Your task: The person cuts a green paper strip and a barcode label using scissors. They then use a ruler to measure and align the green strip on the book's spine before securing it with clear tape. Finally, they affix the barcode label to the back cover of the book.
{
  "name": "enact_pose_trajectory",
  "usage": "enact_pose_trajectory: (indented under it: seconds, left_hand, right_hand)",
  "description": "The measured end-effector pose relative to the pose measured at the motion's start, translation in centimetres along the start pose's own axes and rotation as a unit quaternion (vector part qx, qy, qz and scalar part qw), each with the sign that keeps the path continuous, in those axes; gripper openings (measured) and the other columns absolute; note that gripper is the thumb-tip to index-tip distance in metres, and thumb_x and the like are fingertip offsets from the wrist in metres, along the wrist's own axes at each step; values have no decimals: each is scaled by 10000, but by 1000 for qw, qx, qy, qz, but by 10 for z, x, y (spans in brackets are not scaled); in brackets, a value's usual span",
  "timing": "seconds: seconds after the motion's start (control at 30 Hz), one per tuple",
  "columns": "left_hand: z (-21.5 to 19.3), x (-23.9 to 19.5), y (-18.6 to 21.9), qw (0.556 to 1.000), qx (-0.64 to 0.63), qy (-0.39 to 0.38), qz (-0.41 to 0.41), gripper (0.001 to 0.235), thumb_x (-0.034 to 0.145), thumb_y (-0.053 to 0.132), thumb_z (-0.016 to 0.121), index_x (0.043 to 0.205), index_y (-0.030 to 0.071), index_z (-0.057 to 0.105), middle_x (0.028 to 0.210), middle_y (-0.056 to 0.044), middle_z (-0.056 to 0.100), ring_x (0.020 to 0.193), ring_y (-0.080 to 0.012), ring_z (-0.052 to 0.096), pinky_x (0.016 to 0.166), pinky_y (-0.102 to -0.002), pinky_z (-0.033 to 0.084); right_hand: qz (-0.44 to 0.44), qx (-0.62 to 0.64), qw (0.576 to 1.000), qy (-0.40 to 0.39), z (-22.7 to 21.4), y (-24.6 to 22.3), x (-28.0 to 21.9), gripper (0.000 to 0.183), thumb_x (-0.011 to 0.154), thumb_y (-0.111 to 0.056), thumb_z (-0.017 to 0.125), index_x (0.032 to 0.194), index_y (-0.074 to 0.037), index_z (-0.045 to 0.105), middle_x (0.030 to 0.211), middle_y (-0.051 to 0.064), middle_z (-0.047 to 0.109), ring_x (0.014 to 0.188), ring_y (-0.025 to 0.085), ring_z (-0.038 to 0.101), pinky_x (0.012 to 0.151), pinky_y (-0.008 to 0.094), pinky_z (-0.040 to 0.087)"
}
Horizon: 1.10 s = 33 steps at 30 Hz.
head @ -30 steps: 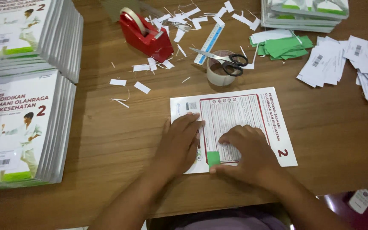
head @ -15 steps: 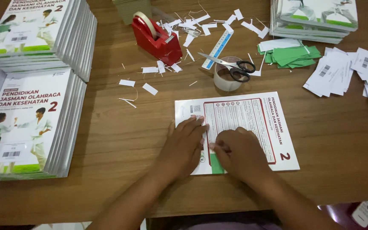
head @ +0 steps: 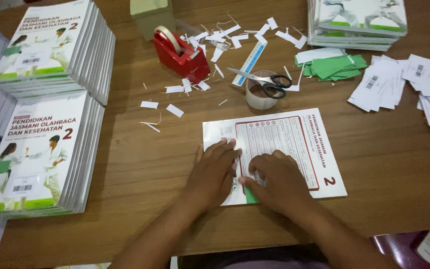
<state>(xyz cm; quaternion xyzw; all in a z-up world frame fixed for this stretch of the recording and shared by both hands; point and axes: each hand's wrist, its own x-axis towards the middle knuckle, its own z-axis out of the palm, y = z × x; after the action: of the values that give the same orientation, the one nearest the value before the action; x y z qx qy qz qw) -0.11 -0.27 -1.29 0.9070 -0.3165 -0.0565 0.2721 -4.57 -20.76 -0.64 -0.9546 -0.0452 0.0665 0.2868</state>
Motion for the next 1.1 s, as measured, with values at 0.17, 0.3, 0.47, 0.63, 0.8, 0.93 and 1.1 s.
enact_pose_trajectory:
  seconds: [0.17, 0.3, 0.47, 0.63, 0.8, 0.93, 1.1]
  left_hand:
    - [-1, -1, 0, 999, -33, 10, -12, 412, 1058, 235, 433, 1422, 117, 583, 1514, -134, 529, 1483, -329, 377, 1214, -606, 58]
    - [-1, 0, 2, 999, -29, 15, -8, 402, 1060, 223, 439, 1420, 120, 585, 1504, -135, 538, 1479, -327, 383, 1215, -599, 58]
    - [-2, 0, 1, 999, -36, -9, -18, 433, 1064, 274, 399, 1436, 138, 574, 1541, -111, 514, 1501, -313, 352, 1213, -624, 51]
    - [-2, -1, 7, 1000, 13, 1, -4, 409, 1050, 224, 460, 1427, 117, 576, 1528, -131, 525, 1483, -335, 371, 1195, -662, 64]
    - [-2, -11, 34, 995, 101, 15, 5, 375, 984, 187, 570, 1351, 153, 635, 1473, -110, 575, 1453, -338, 418, 1177, -731, 111]
    - [5, -27, 62, 996, 19, -27, 82, 615, 981, 472, 569, 1434, 60, 513, 1560, -166, 445, 1493, -324, 320, 1207, -556, 148]
    - [35, -25, 41, 980, 108, 26, 167, 598, 991, 384, 613, 1399, -48, 538, 1513, -259, 504, 1444, -394, 422, 1145, -501, 337]
  right_hand:
    - [-42, 38, 997, 43, 5, 22, 4, 158, 924, -253, 674, 1068, -196, 705, 766, 35, 700, 853, 254, 673, 839, 404, 524]
    - [-127, 90, 988, 15, -10, 31, -7, 591, 688, -444, 901, 1147, -142, 683, 923, 99, 723, 952, 317, 669, 880, 464, 518]
    - [-167, 105, 980, 25, -11, 31, -3, 367, 792, -283, 874, 1065, -127, 684, 943, 67, 705, 989, 312, 670, 868, 450, 538]
    - [-140, 59, 987, 56, -5, 21, 1, 144, 891, -231, 758, 1005, -152, 720, 831, 61, 693, 860, 283, 671, 787, 416, 545]
    - [-118, 74, 987, 78, -7, 24, -1, 103, 927, -232, 710, 974, -143, 731, 760, 56, 691, 785, 265, 682, 730, 401, 550]
    - [-51, 339, 926, 161, -3, 49, -11, 101, 921, -170, 687, 911, -78, 727, 708, 9, 638, 555, 94, 489, 504, 246, 429]
    - [-69, 341, 893, 287, -10, 70, -42, 99, 905, -158, 710, 904, -63, 681, 712, 16, 626, 564, 92, 511, 522, 240, 472]
